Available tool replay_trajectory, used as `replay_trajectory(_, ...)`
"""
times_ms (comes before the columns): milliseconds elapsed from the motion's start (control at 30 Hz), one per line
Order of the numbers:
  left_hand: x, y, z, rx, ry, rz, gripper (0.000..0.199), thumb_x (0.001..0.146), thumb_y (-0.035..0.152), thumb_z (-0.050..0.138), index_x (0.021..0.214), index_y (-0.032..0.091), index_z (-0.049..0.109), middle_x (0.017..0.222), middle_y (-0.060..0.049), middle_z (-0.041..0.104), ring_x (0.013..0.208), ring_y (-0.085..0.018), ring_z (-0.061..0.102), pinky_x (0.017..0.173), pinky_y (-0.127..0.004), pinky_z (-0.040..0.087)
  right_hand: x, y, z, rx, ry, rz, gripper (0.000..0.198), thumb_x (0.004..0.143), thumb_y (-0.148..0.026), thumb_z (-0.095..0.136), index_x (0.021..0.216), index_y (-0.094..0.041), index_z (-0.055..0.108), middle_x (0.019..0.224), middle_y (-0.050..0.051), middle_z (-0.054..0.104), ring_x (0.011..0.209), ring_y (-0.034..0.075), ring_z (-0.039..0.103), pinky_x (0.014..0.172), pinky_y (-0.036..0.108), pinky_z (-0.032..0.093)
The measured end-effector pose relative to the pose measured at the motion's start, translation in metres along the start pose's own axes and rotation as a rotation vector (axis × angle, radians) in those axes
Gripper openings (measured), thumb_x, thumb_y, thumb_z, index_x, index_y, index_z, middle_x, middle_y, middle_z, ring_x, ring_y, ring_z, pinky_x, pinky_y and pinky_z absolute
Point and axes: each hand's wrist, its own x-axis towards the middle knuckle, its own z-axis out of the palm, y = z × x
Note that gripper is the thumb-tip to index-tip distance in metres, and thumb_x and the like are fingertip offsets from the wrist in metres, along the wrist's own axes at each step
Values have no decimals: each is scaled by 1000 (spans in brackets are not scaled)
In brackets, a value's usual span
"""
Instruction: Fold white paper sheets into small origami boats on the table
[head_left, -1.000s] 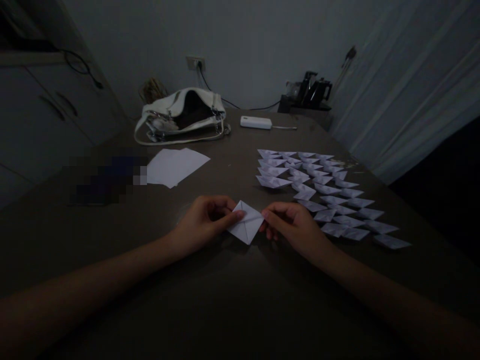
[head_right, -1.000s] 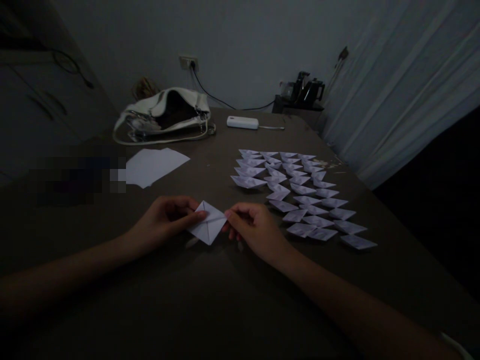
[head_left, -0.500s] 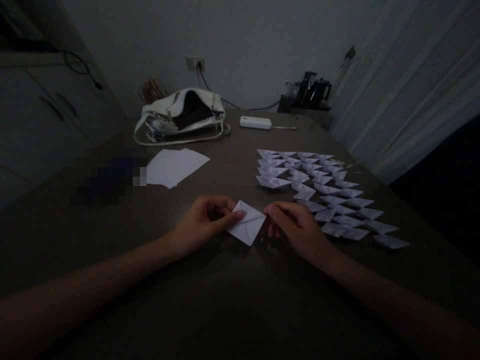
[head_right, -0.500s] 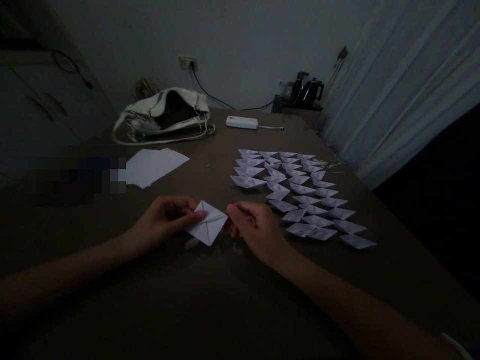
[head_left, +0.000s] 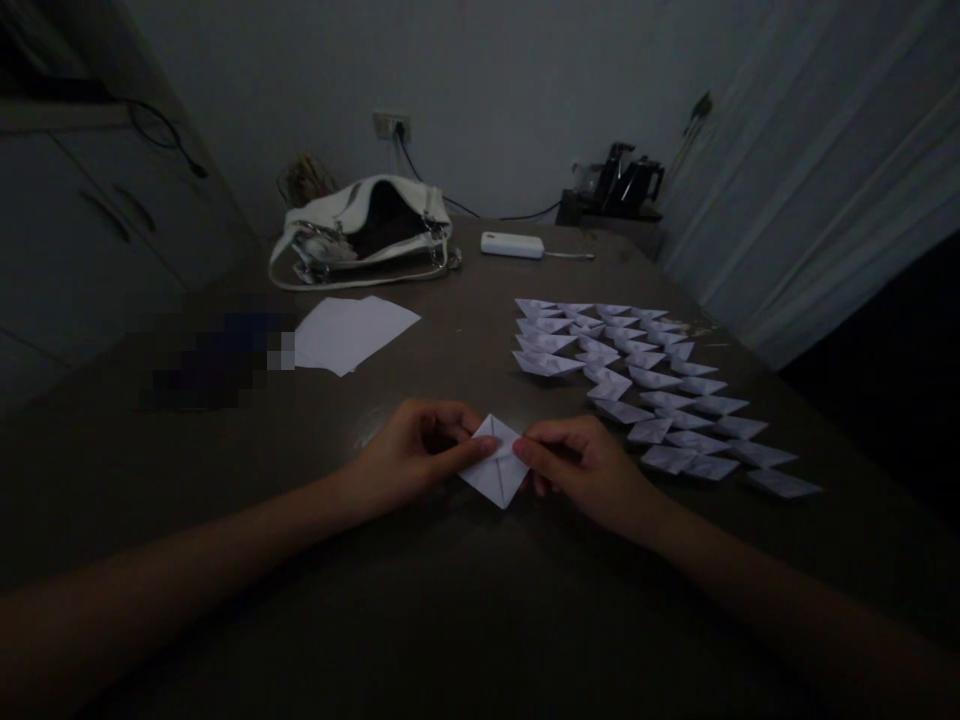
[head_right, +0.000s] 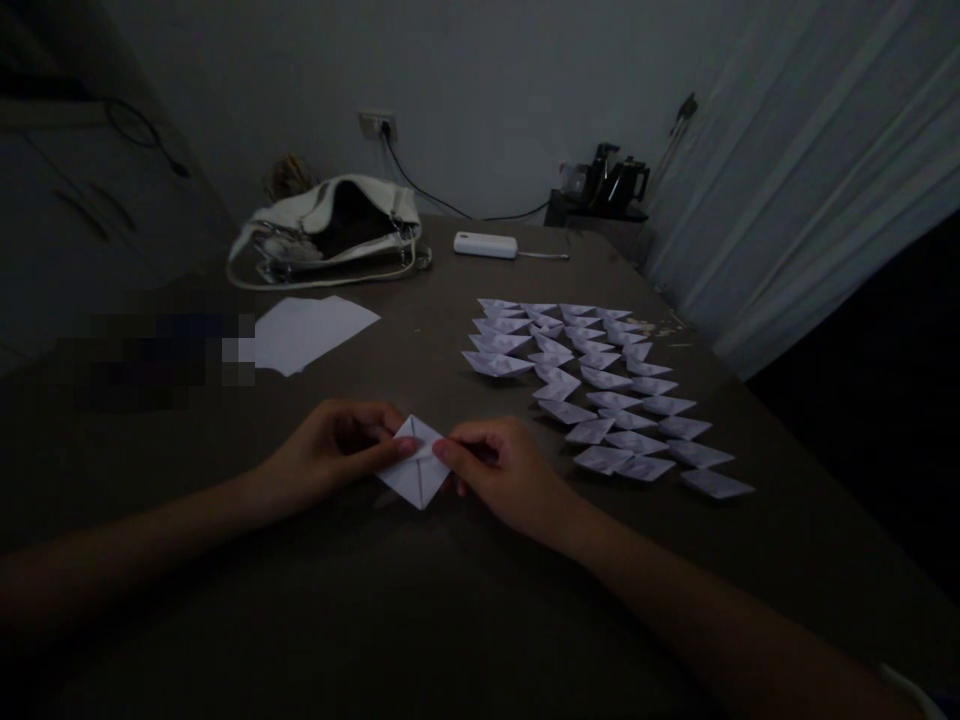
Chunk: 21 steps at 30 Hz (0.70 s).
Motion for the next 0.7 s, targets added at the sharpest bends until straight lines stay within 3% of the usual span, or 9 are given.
replay_trajectory(200, -2, 1, 0, -31, 3, -9, 19, 81, 28, 64, 82, 9, 64, 66, -3, 65, 56, -7, 56, 50, -14, 40, -2, -1, 0, 24, 38, 3, 35, 90, -37, 50, 65, -14, 60, 53, -2, 54, 47, 7, 48, 44, 18, 35)
replay_trajectory(400, 0, 0, -2, -36, 75, -27, 25, 80, 35, 66, 82, 11, 64, 68, -2, 64, 58, -7, 57, 50, -13, 40, 0, 3, -6, 132, 164, 29, 37, 90, -43, 47, 70, -14, 61, 60, 2, 61, 47, 7, 51, 43, 18, 37)
replay_trajectory(700, 0, 0, -2, -24, 83, -41, 25, 80, 36, 65, 84, 11, 63, 68, -4, 65, 57, -10, 58, 50, -17, 42, 0, 0, -5, 36, 149, 12, 33, 89, -38, 51, 68, -15, 61, 60, 1, 61, 47, 7, 49, 42, 19, 34)
